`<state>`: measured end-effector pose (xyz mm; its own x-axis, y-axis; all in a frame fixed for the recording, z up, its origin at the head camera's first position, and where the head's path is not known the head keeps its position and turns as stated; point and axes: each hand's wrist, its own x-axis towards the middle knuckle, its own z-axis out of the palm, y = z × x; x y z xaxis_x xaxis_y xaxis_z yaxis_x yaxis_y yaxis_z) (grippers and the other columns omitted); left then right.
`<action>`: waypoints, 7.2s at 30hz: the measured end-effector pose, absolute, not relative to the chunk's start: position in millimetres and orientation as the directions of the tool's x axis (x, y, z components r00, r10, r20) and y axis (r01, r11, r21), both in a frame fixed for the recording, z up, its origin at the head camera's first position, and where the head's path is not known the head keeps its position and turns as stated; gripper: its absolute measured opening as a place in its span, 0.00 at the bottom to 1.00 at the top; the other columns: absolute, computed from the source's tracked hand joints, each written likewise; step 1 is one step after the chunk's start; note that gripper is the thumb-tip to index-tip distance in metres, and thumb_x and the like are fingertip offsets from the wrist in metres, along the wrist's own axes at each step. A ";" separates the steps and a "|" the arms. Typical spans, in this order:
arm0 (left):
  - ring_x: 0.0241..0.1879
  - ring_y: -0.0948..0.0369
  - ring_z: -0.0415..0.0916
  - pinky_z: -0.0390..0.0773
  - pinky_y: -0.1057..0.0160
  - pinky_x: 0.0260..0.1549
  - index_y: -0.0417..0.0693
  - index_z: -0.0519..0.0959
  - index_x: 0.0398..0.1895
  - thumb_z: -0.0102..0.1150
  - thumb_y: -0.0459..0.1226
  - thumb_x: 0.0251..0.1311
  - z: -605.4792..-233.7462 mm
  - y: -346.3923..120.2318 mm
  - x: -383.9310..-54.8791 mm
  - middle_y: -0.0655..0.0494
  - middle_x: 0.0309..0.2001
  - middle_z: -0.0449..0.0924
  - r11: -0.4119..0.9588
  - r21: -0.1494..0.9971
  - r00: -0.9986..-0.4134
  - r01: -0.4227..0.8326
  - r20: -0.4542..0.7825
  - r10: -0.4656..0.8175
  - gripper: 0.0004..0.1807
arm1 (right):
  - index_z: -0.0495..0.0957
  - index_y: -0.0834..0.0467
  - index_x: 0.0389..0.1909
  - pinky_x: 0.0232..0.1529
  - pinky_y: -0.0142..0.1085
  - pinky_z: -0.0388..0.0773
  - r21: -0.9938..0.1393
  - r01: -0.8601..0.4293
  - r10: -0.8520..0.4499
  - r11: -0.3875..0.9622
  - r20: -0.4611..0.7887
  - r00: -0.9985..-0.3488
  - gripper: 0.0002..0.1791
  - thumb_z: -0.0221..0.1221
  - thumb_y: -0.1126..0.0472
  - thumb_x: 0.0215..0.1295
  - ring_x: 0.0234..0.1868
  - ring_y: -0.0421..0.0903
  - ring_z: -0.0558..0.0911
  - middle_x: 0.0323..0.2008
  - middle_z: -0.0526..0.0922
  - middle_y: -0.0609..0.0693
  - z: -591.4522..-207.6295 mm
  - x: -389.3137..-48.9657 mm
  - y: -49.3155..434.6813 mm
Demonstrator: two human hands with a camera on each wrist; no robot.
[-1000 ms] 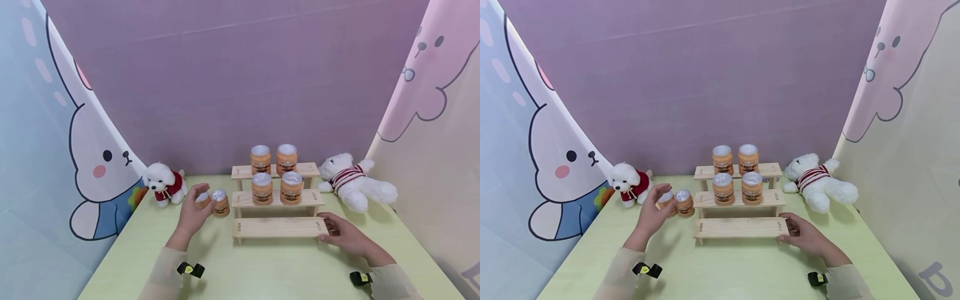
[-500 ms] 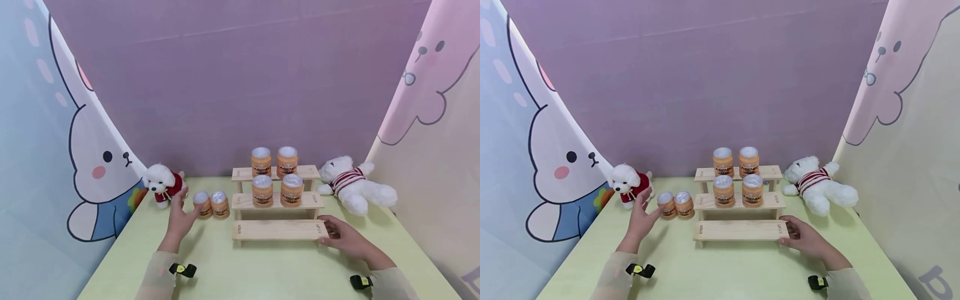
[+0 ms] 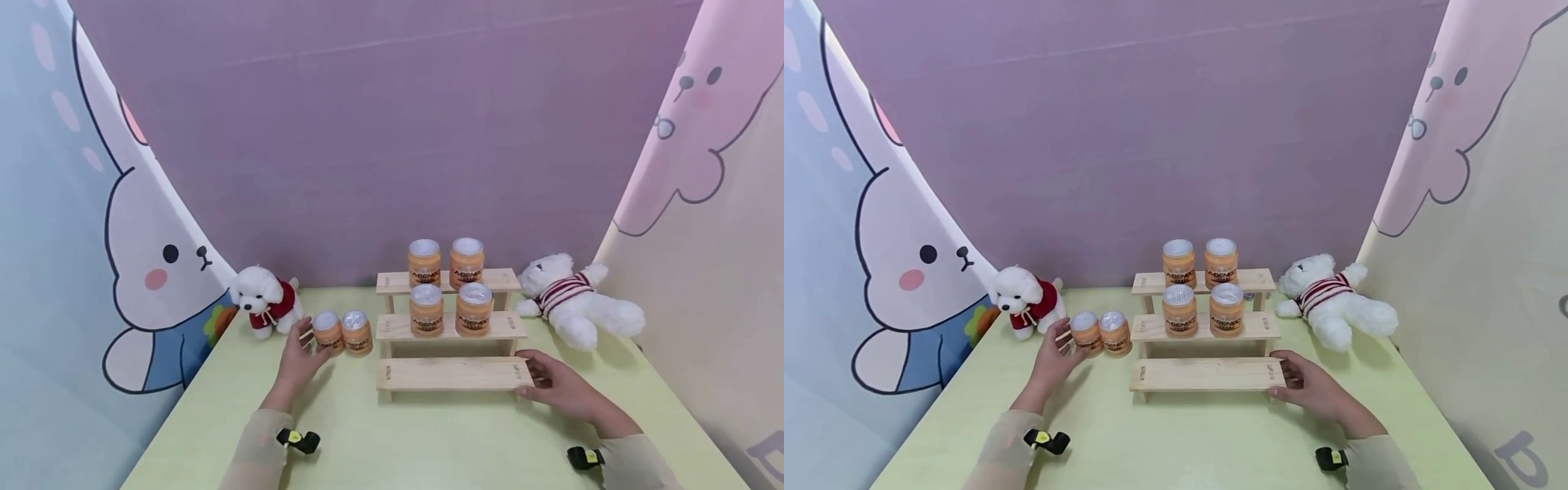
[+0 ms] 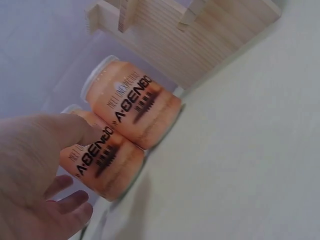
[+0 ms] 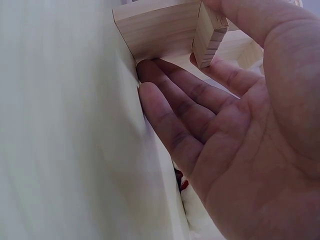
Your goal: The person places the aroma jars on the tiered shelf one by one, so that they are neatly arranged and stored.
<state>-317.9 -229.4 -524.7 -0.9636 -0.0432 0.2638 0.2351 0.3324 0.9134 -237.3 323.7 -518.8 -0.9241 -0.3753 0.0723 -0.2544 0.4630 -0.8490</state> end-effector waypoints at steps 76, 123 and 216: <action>0.63 0.45 0.73 0.77 0.48 0.64 0.51 0.64 0.75 0.77 0.30 0.57 -530.3 -219.5 -321.9 0.41 0.63 0.72 0.357 0.912 -0.933 0.200 0.289 -0.214 0.44 | 0.65 0.64 0.74 0.49 0.34 0.83 -0.839 -0.260 -0.380 0.479 0.068 -0.922 0.40 0.71 0.55 0.67 0.51 0.47 0.83 0.51 0.84 0.54 -517.9 -237.2 322.8; 0.55 0.58 0.74 0.75 0.61 0.50 0.49 0.71 0.70 0.84 0.34 0.50 -490.4 -208.4 -298.4 0.53 0.59 0.78 0.408 0.770 -0.754 0.490 0.609 -0.245 0.44 | 0.66 0.62 0.73 0.50 0.33 0.83 -0.824 -0.272 -0.368 0.498 0.083 -0.926 0.40 0.71 0.52 0.67 0.51 0.44 0.83 0.51 0.85 0.52 -521.3 -237.6 323.4; 0.52 0.62 0.79 0.84 0.61 0.51 0.61 0.72 0.66 0.84 0.45 0.50 -493.1 -10.9 -245.4 0.65 0.56 0.77 0.292 0.847 -0.885 0.445 0.366 0.287 0.40 | 0.66 0.63 0.73 0.49 0.34 0.83 -0.849 -0.290 -0.393 0.442 0.107 -0.913 0.38 0.72 0.56 0.67 0.51 0.47 0.83 0.50 0.84 0.54 -521.1 -236.8 324.4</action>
<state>-245.4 -10.9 -493.1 -0.8852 0.2873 0.3659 0.4447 0.2918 0.8468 -236.8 324.4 -521.1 -0.9133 -0.3930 0.1072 -0.2899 0.4421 -0.8489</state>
